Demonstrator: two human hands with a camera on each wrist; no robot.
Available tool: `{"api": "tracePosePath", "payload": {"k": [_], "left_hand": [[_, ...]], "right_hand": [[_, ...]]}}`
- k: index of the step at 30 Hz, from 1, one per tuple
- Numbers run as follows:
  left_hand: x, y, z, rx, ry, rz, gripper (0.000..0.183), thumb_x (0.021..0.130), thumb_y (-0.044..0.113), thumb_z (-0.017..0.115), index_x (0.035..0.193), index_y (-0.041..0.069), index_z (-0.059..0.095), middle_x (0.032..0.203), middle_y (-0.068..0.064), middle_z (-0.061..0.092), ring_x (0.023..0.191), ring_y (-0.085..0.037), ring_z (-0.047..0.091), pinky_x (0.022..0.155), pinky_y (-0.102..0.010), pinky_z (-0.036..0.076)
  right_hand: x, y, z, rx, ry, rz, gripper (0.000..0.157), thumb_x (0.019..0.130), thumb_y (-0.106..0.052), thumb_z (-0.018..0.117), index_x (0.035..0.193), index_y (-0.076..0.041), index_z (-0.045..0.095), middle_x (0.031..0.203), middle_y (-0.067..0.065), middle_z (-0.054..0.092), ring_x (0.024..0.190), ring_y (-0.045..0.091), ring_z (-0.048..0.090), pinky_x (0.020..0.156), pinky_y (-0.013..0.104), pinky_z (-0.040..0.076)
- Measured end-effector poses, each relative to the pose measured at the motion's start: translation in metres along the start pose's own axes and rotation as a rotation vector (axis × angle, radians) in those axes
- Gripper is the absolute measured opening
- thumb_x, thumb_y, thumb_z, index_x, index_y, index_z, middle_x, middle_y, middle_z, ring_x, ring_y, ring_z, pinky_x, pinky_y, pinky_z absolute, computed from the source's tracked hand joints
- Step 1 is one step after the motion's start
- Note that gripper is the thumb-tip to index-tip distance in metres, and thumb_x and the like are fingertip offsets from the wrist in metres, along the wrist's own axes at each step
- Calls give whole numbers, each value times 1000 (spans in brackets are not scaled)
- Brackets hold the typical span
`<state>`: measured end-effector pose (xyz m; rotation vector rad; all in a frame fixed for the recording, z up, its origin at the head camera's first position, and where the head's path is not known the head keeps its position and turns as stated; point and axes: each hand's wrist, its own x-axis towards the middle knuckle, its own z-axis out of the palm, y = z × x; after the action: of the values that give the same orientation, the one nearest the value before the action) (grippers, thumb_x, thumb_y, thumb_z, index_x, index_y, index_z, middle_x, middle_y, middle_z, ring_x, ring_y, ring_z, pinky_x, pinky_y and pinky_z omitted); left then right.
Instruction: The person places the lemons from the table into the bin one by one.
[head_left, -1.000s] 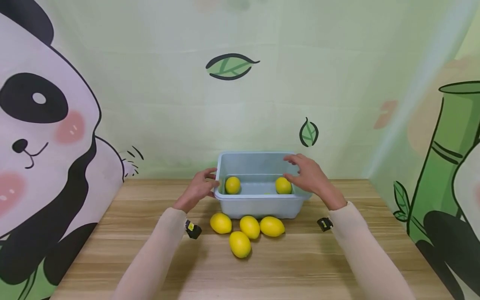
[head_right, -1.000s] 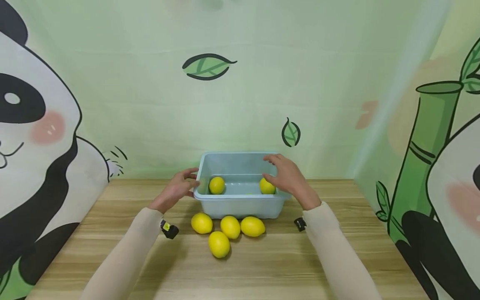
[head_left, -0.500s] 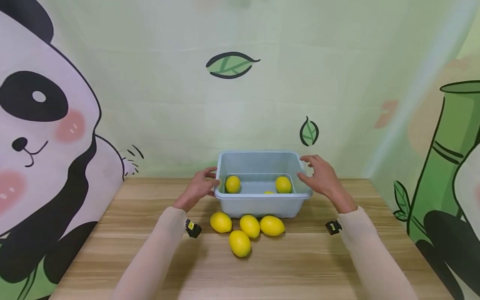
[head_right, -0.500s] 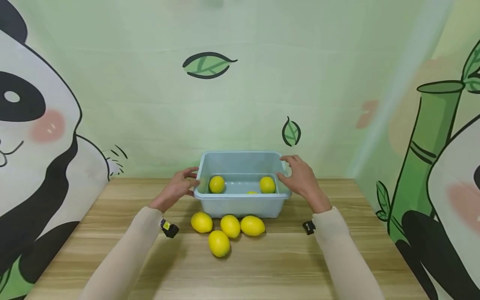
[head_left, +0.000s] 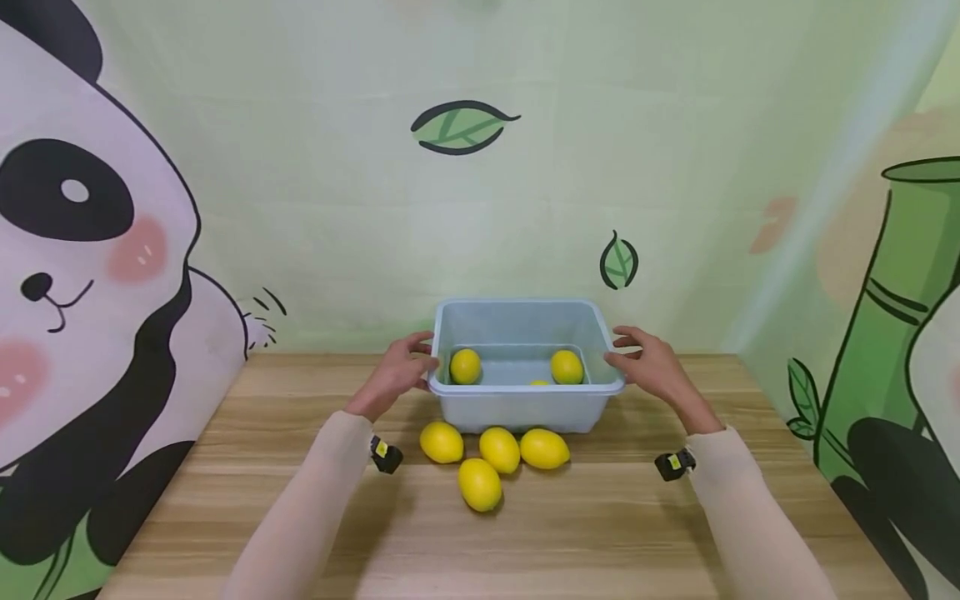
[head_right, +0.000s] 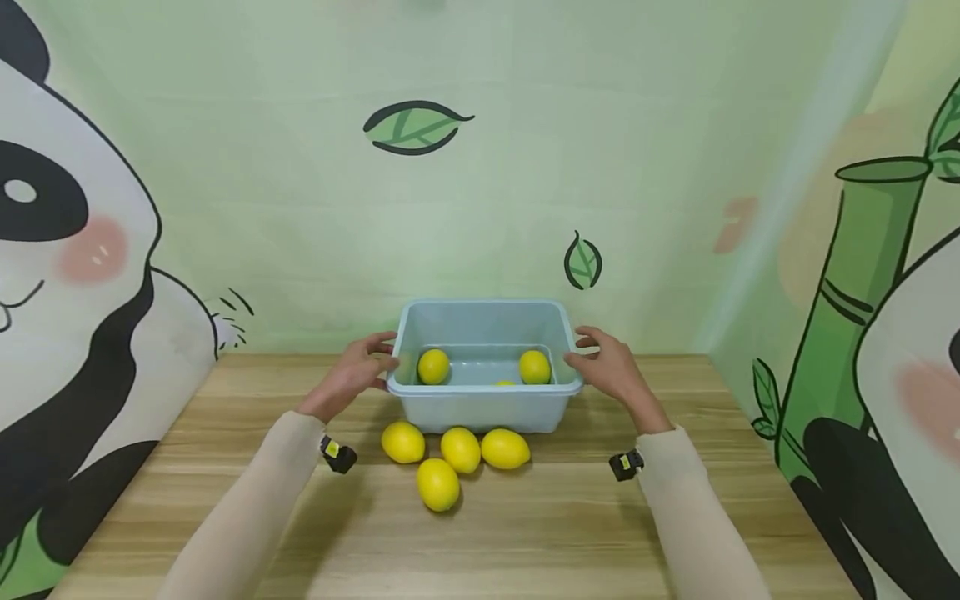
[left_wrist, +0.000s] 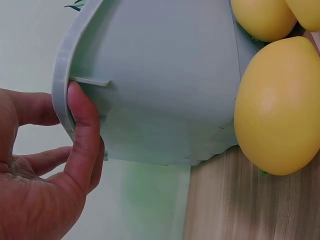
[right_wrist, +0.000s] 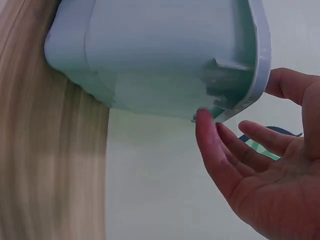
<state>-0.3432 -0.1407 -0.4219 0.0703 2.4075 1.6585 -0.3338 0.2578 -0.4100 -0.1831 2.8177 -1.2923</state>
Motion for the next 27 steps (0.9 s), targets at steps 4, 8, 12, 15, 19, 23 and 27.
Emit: {"api": "tracePosePath", "payload": {"k": [4,8,12,15,19,23,27], "left_hand": [[0,0,0,-6,-5,-3,62,94,18,59,151,12,35,142,-17,46,120,-41,56,83,-38,60],[0,1,0,-2,-3,-10,61,94,18,59,151,13,35,142,-16,46,117,-38,57,81,-36,60],[-1,2,-1,6,6,-8,61,94,19,59,151,13,35,141,-17,47,113,-34,58,81,-36,60],[-1,3,-1,6,7,-5,61,94,18,58,151,12,35,141,-17,47,113,-34,58,80,-36,60],[0,3,-1,-4,0,-11,62,94,18,59,151,13,35,142,-16,46,117,-38,57,81,-36,60],[1,3,0,-9,-1,-16,62,94,18,59,151,13,35,142,-17,46,121,-42,54,81,-36,60],[1,3,1,-6,0,-15,62,94,18,58,151,13,34,143,-17,46,121,-41,54,80,-36,60]], "right_hand": [[-2,2,1,161,-62,52,63,97,-21,57,151,-2,31,146,28,43,126,45,52,81,40,60],[-2,5,3,227,-93,83,61,98,-22,54,152,-4,31,148,27,41,125,43,53,85,41,59],[1,8,4,262,-89,91,59,99,-20,53,152,-7,32,147,25,43,120,39,55,87,40,59],[2,11,4,300,-87,93,58,98,-18,52,152,-8,33,146,25,43,120,38,54,89,41,58],[3,14,6,389,-101,108,57,98,-14,52,152,-9,32,147,24,40,125,40,50,95,43,55],[3,15,8,475,-113,135,58,98,-11,52,153,-10,31,149,23,37,130,40,44,101,42,52],[3,16,9,519,-113,160,58,98,-9,52,153,-10,31,151,22,36,132,39,42,98,36,53]]}}
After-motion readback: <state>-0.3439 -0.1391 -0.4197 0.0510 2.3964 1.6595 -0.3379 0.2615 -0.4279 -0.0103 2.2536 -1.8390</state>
